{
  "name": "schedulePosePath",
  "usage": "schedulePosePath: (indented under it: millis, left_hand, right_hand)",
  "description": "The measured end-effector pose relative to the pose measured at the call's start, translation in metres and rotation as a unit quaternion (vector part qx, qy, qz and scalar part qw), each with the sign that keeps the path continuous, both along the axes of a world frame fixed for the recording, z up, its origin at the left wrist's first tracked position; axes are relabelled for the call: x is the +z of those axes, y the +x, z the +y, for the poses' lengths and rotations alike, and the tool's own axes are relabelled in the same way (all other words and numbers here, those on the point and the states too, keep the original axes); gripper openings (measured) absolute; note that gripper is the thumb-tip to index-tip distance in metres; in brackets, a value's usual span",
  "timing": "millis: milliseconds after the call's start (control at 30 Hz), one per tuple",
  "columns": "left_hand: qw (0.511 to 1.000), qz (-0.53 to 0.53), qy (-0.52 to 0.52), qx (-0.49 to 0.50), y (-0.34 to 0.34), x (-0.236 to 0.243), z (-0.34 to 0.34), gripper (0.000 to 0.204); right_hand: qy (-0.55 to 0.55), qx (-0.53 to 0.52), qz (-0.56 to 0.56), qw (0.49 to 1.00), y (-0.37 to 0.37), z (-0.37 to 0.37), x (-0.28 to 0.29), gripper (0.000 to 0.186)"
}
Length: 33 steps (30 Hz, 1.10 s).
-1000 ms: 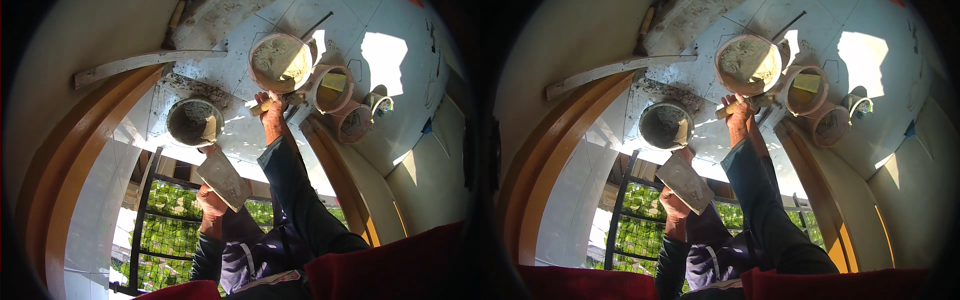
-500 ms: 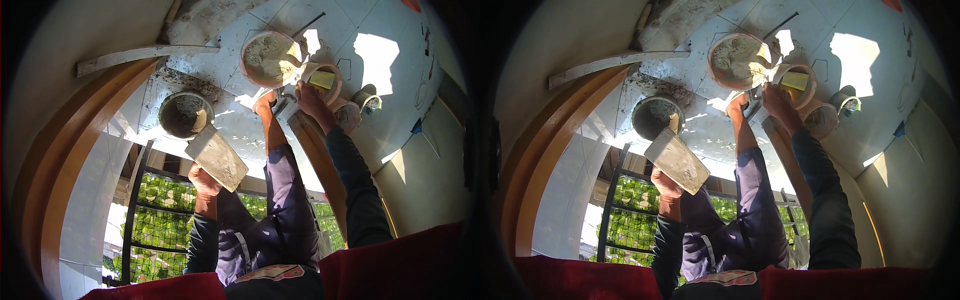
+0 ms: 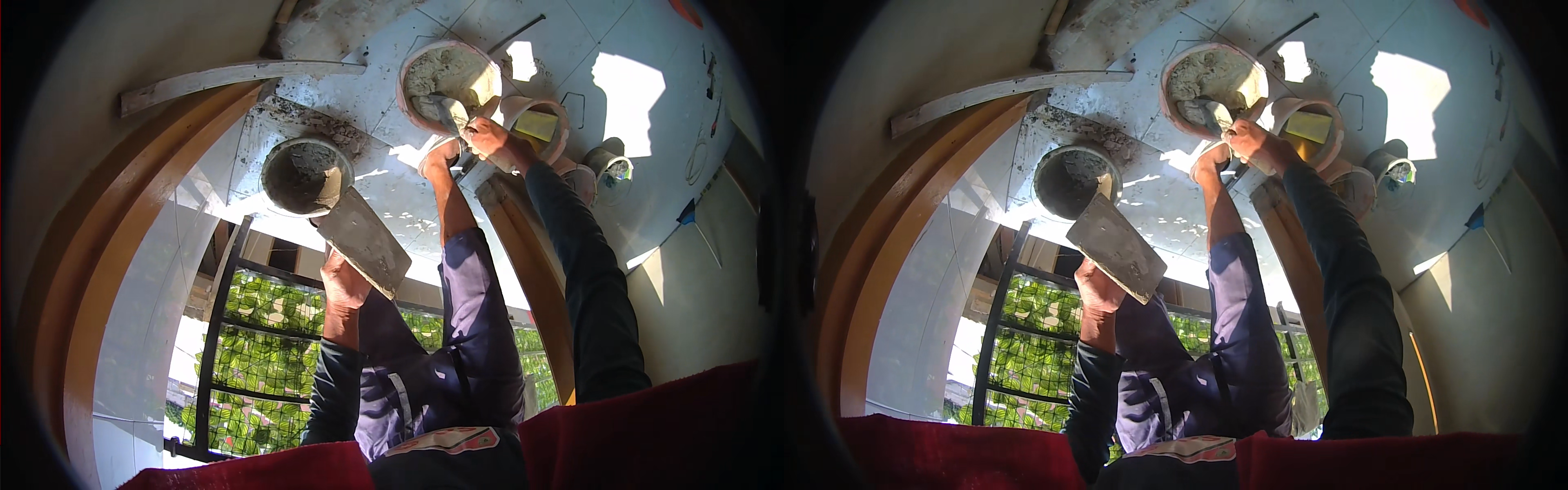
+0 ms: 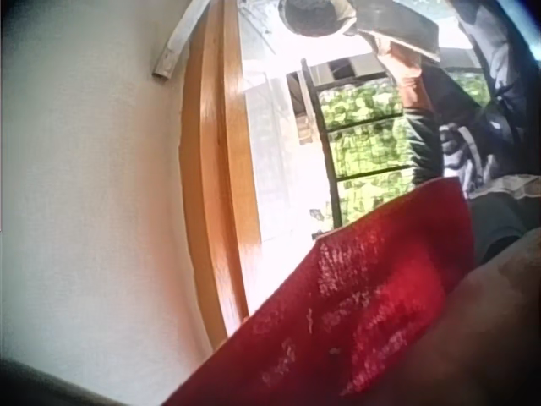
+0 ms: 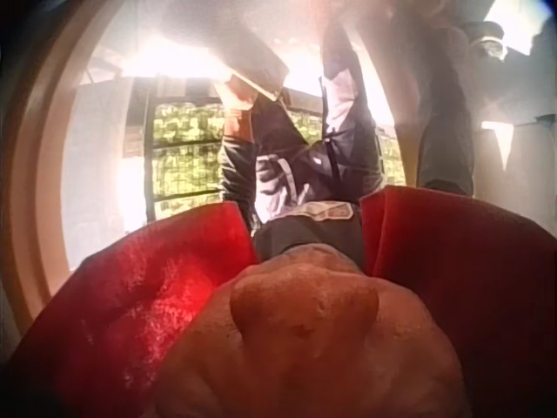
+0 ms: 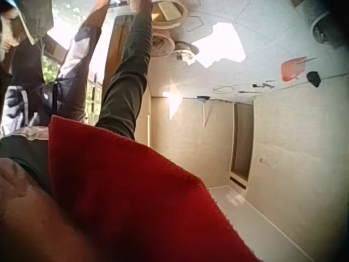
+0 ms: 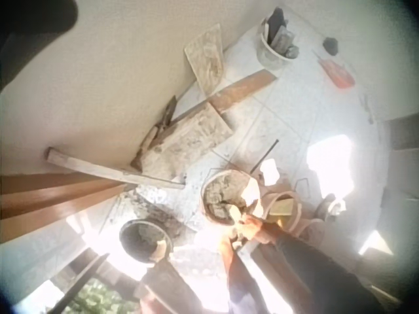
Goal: The person uses a trowel to scoop plaster from a bucket onto a wooden board, then applies the plaster to the vertical edge of a window frame and smooths the surface.
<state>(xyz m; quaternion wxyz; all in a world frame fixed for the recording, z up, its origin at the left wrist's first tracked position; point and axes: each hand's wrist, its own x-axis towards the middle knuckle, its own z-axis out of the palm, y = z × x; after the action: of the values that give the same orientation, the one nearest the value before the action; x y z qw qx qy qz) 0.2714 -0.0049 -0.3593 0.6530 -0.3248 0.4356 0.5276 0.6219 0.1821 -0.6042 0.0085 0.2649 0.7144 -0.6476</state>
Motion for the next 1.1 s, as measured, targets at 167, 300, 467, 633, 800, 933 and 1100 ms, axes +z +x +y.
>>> schedulePosePath:
  millis: [167,300,467,633,800,933,1100]
  left_hand:
    - [0.999,0.030,-0.032,-0.018,-0.007,-0.010,0.014,0.042]
    - [0.999,0.012,-0.002,-0.037,-0.003,-0.047,0.037,0.037]
    - [0.992,-0.003,0.103,-0.073,0.006,-0.106,0.085,0.035]
    - [0.981,-0.042,0.146,-0.119,0.053,-0.141,0.174,0.036]
    - [0.958,-0.196,0.193,-0.081,0.079,-0.087,0.225,0.041]
    - [0.941,-0.239,0.233,-0.048,0.083,0.001,0.237,0.038]
    - [0.904,-0.264,0.334,-0.037,0.037,0.140,0.227,0.040]
  right_hand:
    - [-0.443,-0.238,-0.234,0.832,-0.041,0.031,0.091,0.027]
    - [-0.474,-0.313,-0.252,0.784,-0.025,0.025,0.109,0.032]
    - [-0.506,-0.362,-0.165,0.765,-0.006,0.010,0.139,0.034]
    - [-0.435,-0.453,-0.075,0.774,-0.007,0.000,0.234,0.037]
    - [-0.195,-0.476,-0.174,0.840,-0.078,-0.019,0.356,0.034]
    - [0.088,-0.428,-0.221,0.872,-0.117,-0.045,0.441,0.036]
    - [0.305,-0.371,-0.122,0.869,-0.155,-0.061,0.578,0.033]
